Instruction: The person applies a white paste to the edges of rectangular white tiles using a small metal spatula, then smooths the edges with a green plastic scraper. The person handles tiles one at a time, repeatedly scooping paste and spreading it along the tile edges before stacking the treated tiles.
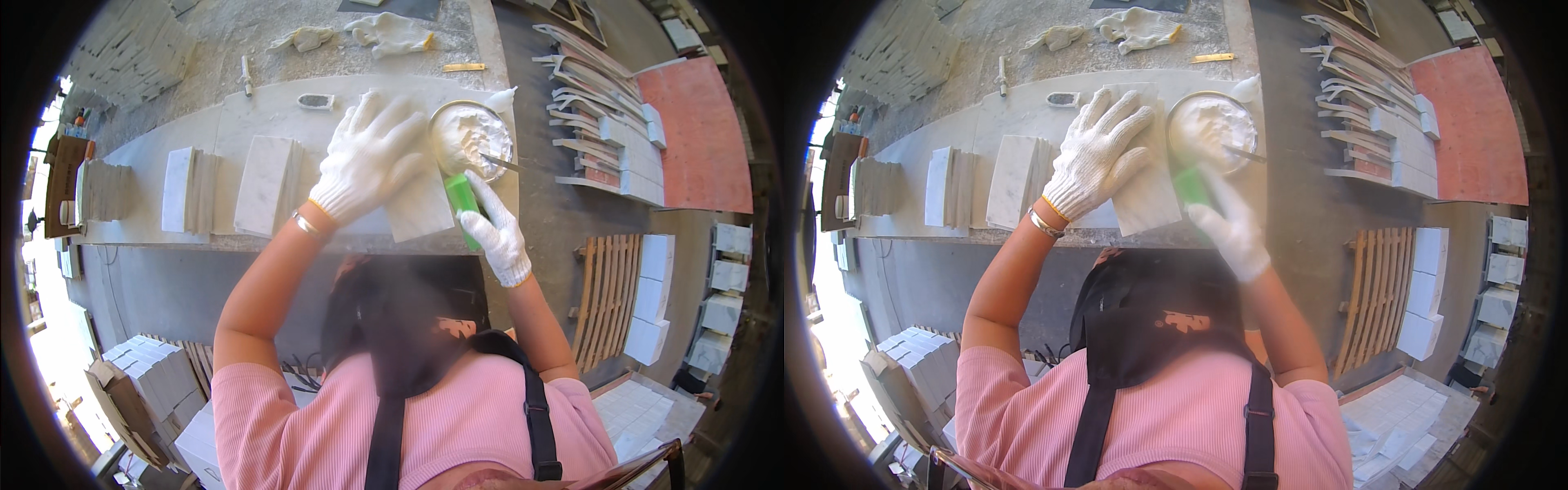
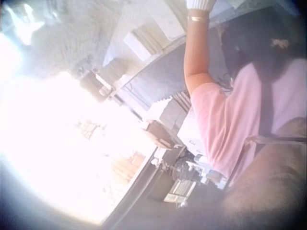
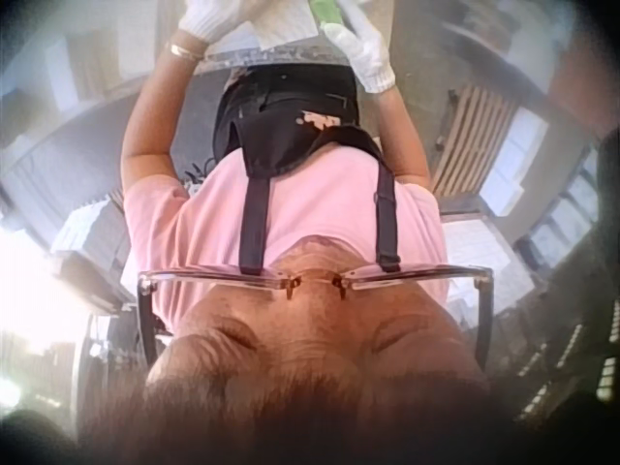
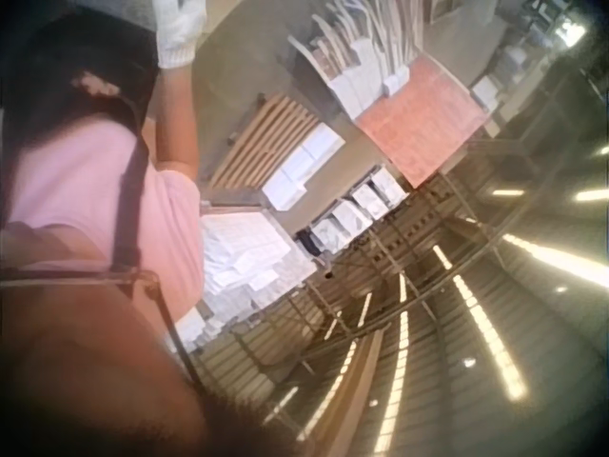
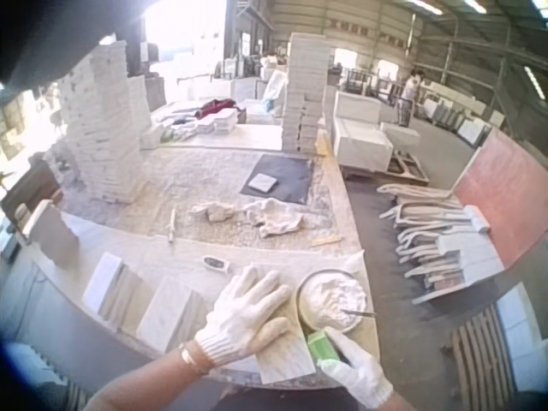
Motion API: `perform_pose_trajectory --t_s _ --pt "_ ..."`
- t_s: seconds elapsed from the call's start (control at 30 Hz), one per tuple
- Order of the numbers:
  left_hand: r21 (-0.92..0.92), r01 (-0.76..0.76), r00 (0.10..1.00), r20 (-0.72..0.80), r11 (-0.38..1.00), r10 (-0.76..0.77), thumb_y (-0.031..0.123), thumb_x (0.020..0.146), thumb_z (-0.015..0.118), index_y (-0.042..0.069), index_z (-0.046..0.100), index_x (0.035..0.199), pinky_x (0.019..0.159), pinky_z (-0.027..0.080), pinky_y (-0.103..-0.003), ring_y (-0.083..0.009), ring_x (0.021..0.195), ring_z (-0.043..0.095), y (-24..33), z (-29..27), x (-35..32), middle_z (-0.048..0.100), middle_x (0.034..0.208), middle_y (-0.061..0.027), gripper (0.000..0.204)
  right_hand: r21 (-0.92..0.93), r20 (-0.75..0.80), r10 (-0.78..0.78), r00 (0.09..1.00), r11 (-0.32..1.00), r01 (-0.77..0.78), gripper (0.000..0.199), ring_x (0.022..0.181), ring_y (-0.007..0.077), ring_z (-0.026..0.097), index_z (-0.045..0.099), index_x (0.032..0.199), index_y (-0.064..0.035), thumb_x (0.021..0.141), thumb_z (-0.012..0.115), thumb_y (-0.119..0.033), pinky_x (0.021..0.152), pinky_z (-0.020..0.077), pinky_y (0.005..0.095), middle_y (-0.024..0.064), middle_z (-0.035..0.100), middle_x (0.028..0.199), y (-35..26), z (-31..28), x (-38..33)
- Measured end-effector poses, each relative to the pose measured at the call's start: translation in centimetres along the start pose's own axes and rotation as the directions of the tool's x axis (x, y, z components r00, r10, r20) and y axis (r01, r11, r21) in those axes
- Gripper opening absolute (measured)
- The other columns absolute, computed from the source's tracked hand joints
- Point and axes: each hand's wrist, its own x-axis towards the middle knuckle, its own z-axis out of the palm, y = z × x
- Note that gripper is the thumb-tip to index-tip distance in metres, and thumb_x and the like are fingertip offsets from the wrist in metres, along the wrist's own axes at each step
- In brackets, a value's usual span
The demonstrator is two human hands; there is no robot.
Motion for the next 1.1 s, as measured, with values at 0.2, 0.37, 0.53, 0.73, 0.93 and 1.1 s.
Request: perform_pose_trajectory --t_s 0.2,0.37,0.53,0.73,0.93,1.1 --pt "0.025 0.010 1.000 0.020 1.000 -0.010 0.043 0.098 0.065 0.013 0.062 0.144 0.122 0.032 -0.060 -0.0528 0.147 0.039 0.1 0.0 -0.1 0.052 0.157 -0.0168 0.055 -0.705 0.208 -0.288 0.935 0.618 0.347 0.053 0.122 0.0391 0.061 0.072 0.132 -0.0184 0.082 0.086 -0.028 0.105 0.0495 0.0476 0.0175 0.065 0.135 0.7 -1.1 -1.0" --pt "0.049 0.052 0.998 -0.027 0.997 -0.051 0.044 0.100 0.063 0.013 0.062 0.146 0.124 0.028 -0.060 -0.0533 0.149 0.036 0.1 0.0 -0.9 0.050 0.159 -0.0185 0.055 -0.832 0.210 -0.432 0.877 0.393 0.393 0.044 0.119 0.0376 0.061 0.074 0.123 -0.0166 0.081 0.083 -0.026 0.097 0.0494 0.0498 0.0134 0.065 0.131 1.2 -0.2 0.2" --pt "0.033 0.080 0.996 -0.030 0.996 -0.079 0.041 0.101 0.062 0.013 0.060 0.149 0.124 0.028 -0.060 -0.0527 0.151 0.035 -0.5 0.0 -2.2 0.049 0.161 -0.0193 0.055 -0.833 0.090 -0.584 0.807 0.400 0.382 0.041 0.110 0.0339 0.065 0.075 0.126 -0.0180 0.086 0.078 -0.016 0.093 0.0522 0.0476 0.0084 0.070 0.119 -1.7 -0.9 -0.9" --pt "0.010 0.092 0.995 -0.044 0.996 -0.092 0.040 0.102 0.061 0.014 0.060 0.150 0.124 0.028 -0.061 -0.0518 0.153 0.033 -0.7 0.5 -2.4 0.046 0.163 -0.0188 0.055 -0.736 0.170 -0.625 0.762 0.434 0.520 0.041 0.106 0.0312 0.068 0.074 0.132 -0.0212 0.094 0.066 -0.006 0.092 0.0542 0.0441 0.0097 0.071 0.115 -4.0 1.0 2.5" --pt "-0.013 0.123 0.991 -0.044 0.992 -0.123 0.039 0.102 0.061 0.015 0.060 0.150 0.124 0.028 -0.060 -0.0508 0.154 0.032 -0.7 0.8 -2.7 0.046 0.163 -0.0194 0.054 -0.633 0.159 -0.606 0.780 0.544 0.551 0.045 0.107 0.0313 0.068 0.081 0.118 -0.0176 0.081 0.065 0.003 0.094 0.0550 0.0430 0.0112 0.072 0.117 -2.8 0.4 -1.5" --pt "-0.026 0.145 0.987 -0.059 0.989 -0.147 0.036 0.102 0.062 0.013 0.059 0.151 0.124 0.029 -0.058 -0.0504 0.153 0.033 -0.6 1.1 -2.9 0.046 0.162 -0.0222 0.054 -0.293 -0.080 -0.316 0.945 0.914 0.281 0.030 0.102 0.0245 0.071 0.076 0.120 -0.0063 0.092 0.067 -0.005 0.090 0.0565 0.0366 0.0114 0.074 0.120 -2.8 -0.1 -3.5"
